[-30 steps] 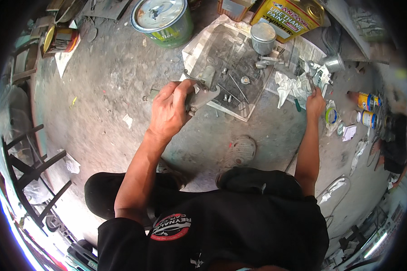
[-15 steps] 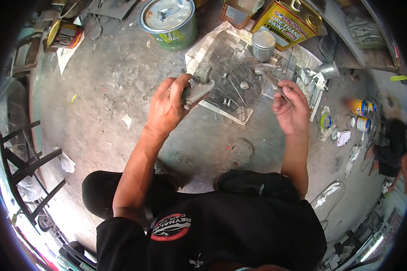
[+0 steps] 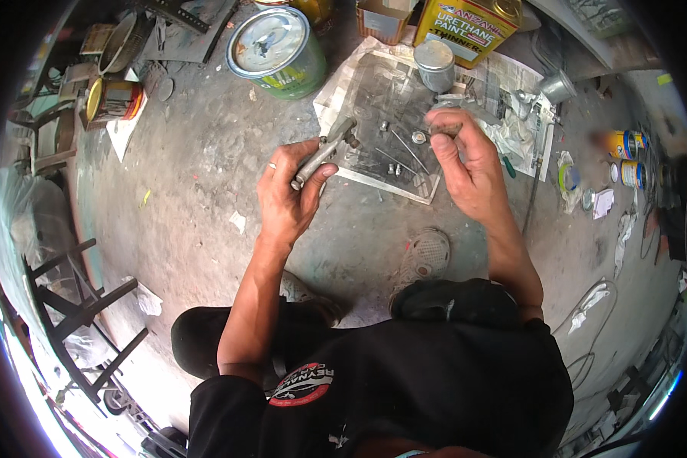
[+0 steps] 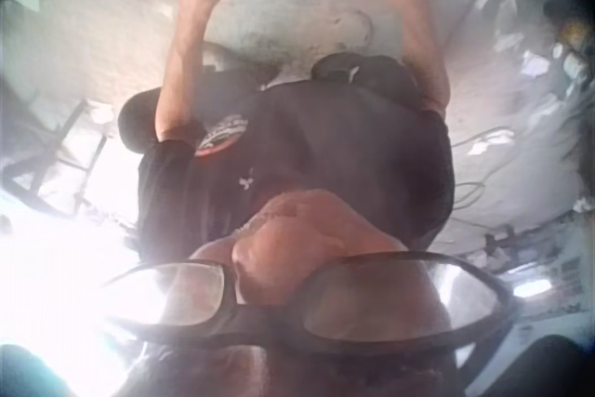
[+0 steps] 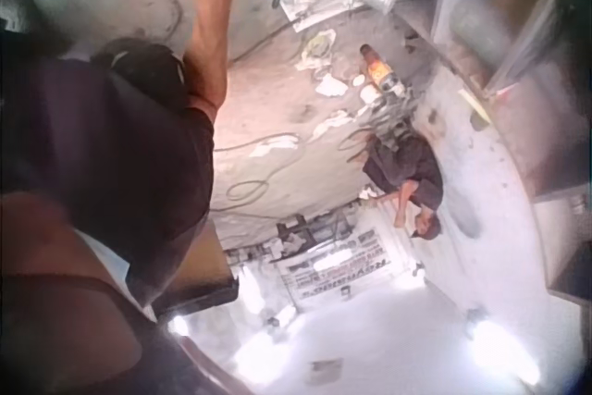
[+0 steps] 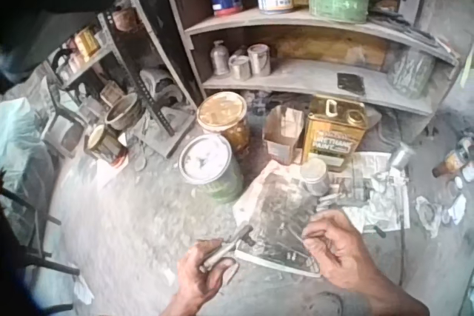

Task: The person sits on the floor and assembles a paint sprayer by hand. They attach the nozzle, insert the needle, and secure the fluid cup onto the body of the sprayer.

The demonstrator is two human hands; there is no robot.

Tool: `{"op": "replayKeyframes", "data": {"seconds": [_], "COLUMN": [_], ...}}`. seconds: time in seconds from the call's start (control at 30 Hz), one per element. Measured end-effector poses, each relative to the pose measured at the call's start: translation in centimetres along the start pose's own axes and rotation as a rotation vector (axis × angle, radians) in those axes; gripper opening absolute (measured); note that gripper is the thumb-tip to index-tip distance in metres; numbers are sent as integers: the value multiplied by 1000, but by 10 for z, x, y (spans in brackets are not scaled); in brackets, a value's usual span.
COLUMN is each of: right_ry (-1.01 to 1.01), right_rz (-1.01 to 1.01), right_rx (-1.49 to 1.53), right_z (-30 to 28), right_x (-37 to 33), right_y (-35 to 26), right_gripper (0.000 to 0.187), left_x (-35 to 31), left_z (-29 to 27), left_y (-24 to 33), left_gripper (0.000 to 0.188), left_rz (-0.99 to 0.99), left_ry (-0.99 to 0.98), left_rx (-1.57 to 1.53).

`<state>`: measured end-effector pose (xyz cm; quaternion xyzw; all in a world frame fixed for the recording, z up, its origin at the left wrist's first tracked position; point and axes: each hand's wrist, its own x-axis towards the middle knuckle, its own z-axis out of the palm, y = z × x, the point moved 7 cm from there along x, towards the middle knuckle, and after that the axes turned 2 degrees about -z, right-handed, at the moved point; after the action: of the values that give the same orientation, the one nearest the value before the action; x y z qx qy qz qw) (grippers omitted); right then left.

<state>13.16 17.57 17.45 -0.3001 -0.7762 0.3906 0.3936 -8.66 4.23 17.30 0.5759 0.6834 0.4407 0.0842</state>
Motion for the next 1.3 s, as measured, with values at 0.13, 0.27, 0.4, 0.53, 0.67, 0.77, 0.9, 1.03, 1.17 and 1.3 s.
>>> {"op": "replayKeyframes", "data": {"seconds": [0.13, 0.27, 0.4, 0.53, 0.67, 0.77, 0.9, 1.03, 1.17, 1.3], "right_ry": [-252, -264, -153, -231, -586, -663, -642, -648, -509, -561], "right_rz": [389, 253, 13, -35, 282, 275, 232, 226, 62, 189], "right_rx": [53, 6, 219, 175, 245, 265, 239, 167, 191, 209], "right_z": [8, 15, 27, 37, 46, 45, 50, 50, 50, 51], "right_x": [4, 16, 17, 16, 20, 20, 14, 13, 9, 9], "right_y": [-11, -18, -30, -32, -16, -15, -7, -10, -13, -12], "right_gripper": [22, 32, 45, 50, 47, 43, 37, 35, 34, 33], "left_x": [-2, -8, -6, -16, -26, -25, -18, -17, -10, -13], "left_z": [2, 4, 11, 25, 39, 41, 36, 34, 29, 29], "left_y": [8, 9, 16, 8, 3, 1, 7, 5, 18, 14], "left_gripper": [36, 31, 30, 28, 26, 27, 25, 27, 30, 28], "left_rz": [70, -41, -115, -410, -524, -518, -475, -431, -322, -313], "left_ry": [-11, -13, -36, -183, -226, -240, -264, -255, -253, -225], "left_rx": [5, -81, -122, -349, -626, -624, -503, -426, -314, -266]}}
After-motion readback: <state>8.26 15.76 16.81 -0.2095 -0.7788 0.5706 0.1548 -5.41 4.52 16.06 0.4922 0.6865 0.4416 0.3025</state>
